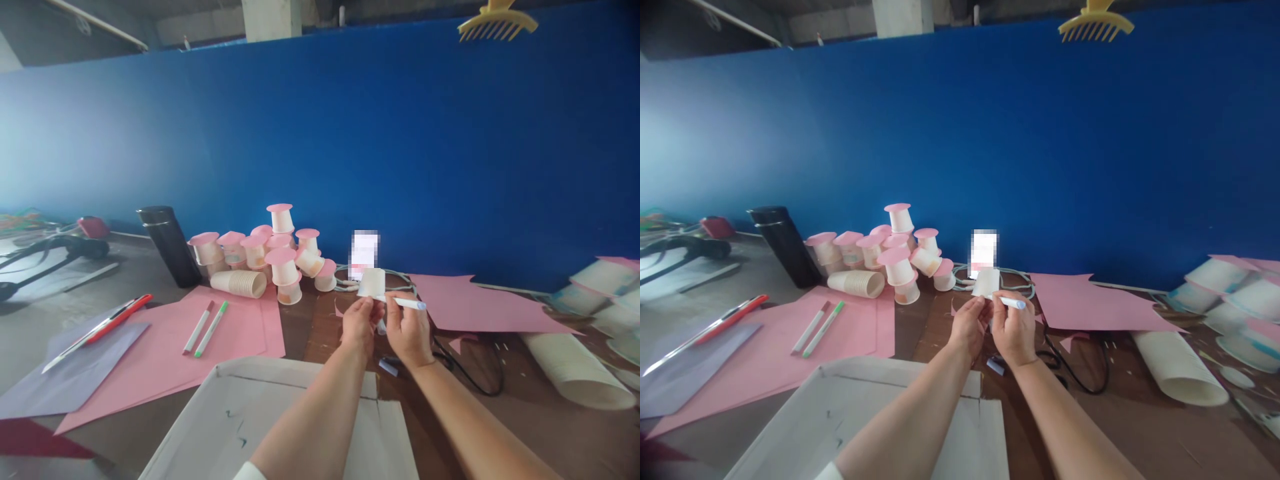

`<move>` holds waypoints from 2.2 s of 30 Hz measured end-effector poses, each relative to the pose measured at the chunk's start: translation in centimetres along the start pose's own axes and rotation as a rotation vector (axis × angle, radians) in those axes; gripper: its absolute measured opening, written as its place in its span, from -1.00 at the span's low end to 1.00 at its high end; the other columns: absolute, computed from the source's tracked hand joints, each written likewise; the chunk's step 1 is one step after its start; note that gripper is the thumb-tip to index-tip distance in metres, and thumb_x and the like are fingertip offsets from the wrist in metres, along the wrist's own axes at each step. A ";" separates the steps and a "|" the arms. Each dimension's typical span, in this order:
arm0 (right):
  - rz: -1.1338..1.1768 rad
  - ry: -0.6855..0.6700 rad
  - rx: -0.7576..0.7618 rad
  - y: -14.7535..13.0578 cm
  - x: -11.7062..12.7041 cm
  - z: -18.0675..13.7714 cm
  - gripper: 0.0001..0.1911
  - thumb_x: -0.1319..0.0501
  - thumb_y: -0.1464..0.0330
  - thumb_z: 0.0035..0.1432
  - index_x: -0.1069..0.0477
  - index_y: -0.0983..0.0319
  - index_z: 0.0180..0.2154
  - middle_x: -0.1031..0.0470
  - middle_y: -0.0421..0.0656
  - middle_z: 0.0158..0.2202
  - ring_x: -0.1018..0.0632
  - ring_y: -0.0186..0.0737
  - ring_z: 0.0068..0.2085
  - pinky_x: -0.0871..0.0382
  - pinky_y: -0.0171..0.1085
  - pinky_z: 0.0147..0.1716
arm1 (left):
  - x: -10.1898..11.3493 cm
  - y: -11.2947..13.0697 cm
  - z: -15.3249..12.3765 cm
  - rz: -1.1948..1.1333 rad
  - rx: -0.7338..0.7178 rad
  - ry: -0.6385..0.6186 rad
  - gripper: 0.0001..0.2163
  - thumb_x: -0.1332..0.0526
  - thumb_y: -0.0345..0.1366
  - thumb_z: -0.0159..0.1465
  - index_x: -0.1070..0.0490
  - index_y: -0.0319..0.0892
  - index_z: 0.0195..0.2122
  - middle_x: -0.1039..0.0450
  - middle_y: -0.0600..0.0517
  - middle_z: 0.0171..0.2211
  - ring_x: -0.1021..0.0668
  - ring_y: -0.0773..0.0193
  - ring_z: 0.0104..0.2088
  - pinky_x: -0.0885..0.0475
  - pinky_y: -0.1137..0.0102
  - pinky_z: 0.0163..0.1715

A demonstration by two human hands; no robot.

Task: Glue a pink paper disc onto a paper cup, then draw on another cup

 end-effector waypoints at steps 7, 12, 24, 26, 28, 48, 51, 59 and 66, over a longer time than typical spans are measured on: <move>-0.010 -0.024 0.001 0.2 -0.1 0.3 -0.81 -0.04 0.30 0.27 -0.37 0.24 -0.23 -0.51 -0.02 -0.29 -0.50 -0.09 -0.21 -0.34 -0.10 -0.16 | 0.0 -0.3 0.2 0.058 -0.004 -0.003 -0.80 -0.39 -0.28 0.00 -0.43 -0.29 -0.50 -0.43 0.02 -0.54 -0.47 0.40 -0.50 -0.38 0.45 -0.32; -0.027 -0.001 0.028 0.0 0.0 0.3 -0.82 -0.05 0.32 0.27 -0.37 0.25 -0.23 -0.50 -0.01 -0.29 -0.51 -0.10 -0.21 -0.35 -0.12 -0.17 | 0.0 -0.3 0.3 0.109 -0.023 -0.025 -0.74 -0.42 -0.21 -0.08 -0.45 -0.29 -0.51 -0.41 0.04 -0.56 -0.44 0.40 -0.52 -0.36 0.44 -0.35; 0.019 0.052 -0.079 0.4 0.4 0.0 -0.82 -0.04 0.33 0.28 -0.36 0.24 -0.18 -0.50 -0.03 -0.24 -0.50 -0.12 -0.17 -0.37 -0.13 -0.17 | 0.2 -0.3 0.0 0.150 -0.007 -0.047 -0.71 -0.43 -0.20 -0.08 -0.48 -0.31 -0.43 -0.46 -0.02 -0.49 -0.49 0.37 -0.45 -0.38 0.41 -0.26; 0.025 0.048 -0.078 0.4 0.3 0.0 -0.82 -0.04 0.33 0.28 -0.36 0.24 -0.18 -0.50 -0.02 -0.24 -0.50 -0.11 -0.17 -0.37 -0.12 -0.17 | 0.3 -0.3 0.1 0.175 -0.010 -0.049 -0.70 -0.42 -0.18 -0.08 -0.49 -0.30 -0.43 -0.47 -0.02 -0.49 -0.49 0.36 -0.45 -0.38 0.41 -0.26; 0.027 0.052 -0.067 0.4 0.4 0.0 -0.83 -0.04 0.33 0.28 -0.36 0.24 -0.19 -0.50 -0.02 -0.24 -0.50 -0.11 -0.17 -0.37 -0.12 -0.17 | 0.3 -0.4 0.2 0.201 -0.019 -0.050 -0.70 -0.41 -0.17 -0.08 -0.49 -0.29 -0.43 -0.47 -0.02 -0.49 -0.49 0.35 -0.45 -0.38 0.40 -0.27; -0.020 -0.002 0.019 0.0 0.1 0.1 -0.87 -0.06 0.37 0.27 -0.35 0.24 -0.20 -0.49 -0.05 -0.27 -0.50 -0.13 -0.19 -0.35 -0.12 -0.15 | 0.1 -0.1 0.0 0.376 -0.099 -0.025 -0.77 -0.34 -0.16 -0.02 -0.53 -0.25 -0.47 -0.47 0.01 -0.52 -0.45 0.36 -0.49 -0.34 0.45 -0.38; -0.024 -0.010 0.010 0.0 0.2 0.1 -0.87 -0.06 0.36 0.27 -0.35 0.24 -0.22 -0.49 -0.05 -0.29 -0.50 -0.13 -0.22 -0.35 -0.12 -0.17 | 0.1 -0.2 0.1 0.363 -0.096 -0.034 -0.77 -0.34 -0.16 -0.03 -0.52 -0.25 -0.48 -0.46 0.01 -0.52 -0.45 0.36 -0.49 -0.34 0.44 -0.37; -0.020 0.012 0.003 0.3 0.1 -0.1 -0.87 -0.07 0.36 0.27 -0.35 0.25 -0.21 -0.49 -0.04 -0.27 -0.49 -0.12 -0.21 -0.35 -0.12 -0.17 | -0.2 0.3 -0.2 0.453 -0.113 -0.019 -0.78 -0.34 -0.17 -0.04 -0.51 -0.26 -0.52 -0.42 0.03 -0.58 -0.39 0.37 -0.52 -0.29 0.45 -0.43; -0.007 -0.003 -0.013 0.2 0.1 0.0 -0.84 -0.05 0.33 0.28 -0.35 0.24 -0.20 -0.49 -0.03 -0.26 -0.49 -0.11 -0.21 -0.36 -0.10 -0.18 | -0.9 1.1 -1.0 0.513 -0.130 -0.004 -0.81 -0.34 -0.20 -0.04 -0.51 -0.24 -0.56 -0.40 0.04 -0.58 -0.38 0.34 -0.49 -0.27 0.44 -0.42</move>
Point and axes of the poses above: each hand's wrist, its own z-axis towards the middle knuckle, its own x-axis out of the back of the hand, y = z × x, the point moved 4 cm from there along z, towards the middle knuckle
